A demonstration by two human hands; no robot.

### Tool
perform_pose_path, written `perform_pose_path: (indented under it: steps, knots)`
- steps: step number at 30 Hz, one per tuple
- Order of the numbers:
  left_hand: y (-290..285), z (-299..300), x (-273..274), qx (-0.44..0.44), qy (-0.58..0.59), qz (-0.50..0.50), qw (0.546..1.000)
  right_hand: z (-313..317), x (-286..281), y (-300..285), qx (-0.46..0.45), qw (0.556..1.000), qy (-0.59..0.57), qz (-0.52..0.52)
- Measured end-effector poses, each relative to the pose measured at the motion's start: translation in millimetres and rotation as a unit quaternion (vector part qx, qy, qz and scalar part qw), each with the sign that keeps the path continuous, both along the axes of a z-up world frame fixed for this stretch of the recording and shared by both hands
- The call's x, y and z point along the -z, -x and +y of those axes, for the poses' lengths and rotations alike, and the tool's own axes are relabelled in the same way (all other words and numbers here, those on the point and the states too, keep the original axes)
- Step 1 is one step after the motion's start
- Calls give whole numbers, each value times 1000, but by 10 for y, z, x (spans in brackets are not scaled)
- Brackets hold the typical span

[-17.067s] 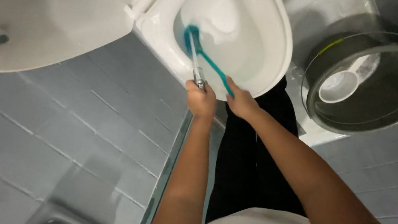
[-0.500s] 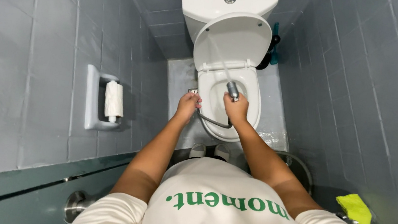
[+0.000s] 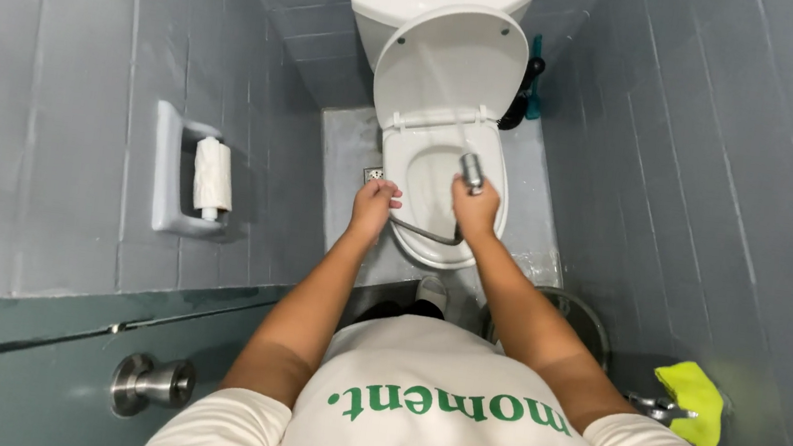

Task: The person scrubs the inside of a white toilet bowl using a teal toilet brush. They then use a handheld bidet sprayer to rinse the bowl, the toilet seat, and the surrounding floor area. Finally, the person places the sprayer back into its wall-mounted holder.

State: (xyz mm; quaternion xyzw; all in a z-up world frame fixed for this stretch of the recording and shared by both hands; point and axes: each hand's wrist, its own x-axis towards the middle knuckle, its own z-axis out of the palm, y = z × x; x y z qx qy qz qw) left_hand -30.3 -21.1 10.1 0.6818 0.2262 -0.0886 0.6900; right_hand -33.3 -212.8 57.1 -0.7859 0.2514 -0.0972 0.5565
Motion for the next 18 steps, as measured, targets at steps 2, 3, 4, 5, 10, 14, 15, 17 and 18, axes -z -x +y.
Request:
perform_pose_path:
  steps: [2, 3, 4, 5, 10, 14, 15, 17, 18]
  knots:
    - [33, 19, -98, 6, -1, -9, 1000, -54, 121, -39, 33, 999, -23, -11]
    - [74, 29, -145, 9, 3, -13, 1000, -77, 216, -51, 52, 998, -22, -23]
    - [119, 39, -192, 12, 8, -17, 1000, -100, 309, -61, 70, 997, -22, -35]
    - [183, 60, -190, 16, 7, -16, 1000, -26, 239, 61, 74, 996, -23, -34]
    - [388, 184, -187, 31, 27, -44, 998, 331, 110, 479, 50, 998, 34, -31]
    - [675, 277, -530, 31, 46, -60, 997, 379, -32, 747, 86, 995, 21, -39]
    - [746, 287, -617, 38, 41, -64, 996, 351, -83, 795, 111, 992, 8, -54]
    - [839, 288, -646, 49, 37, -71, 996, 320, -70, 879, 138, 988, -4, -71]
    - [861, 276, -590, 54, 36, -75, 995, 315, -9, 913, 140, 988, 13, -70]
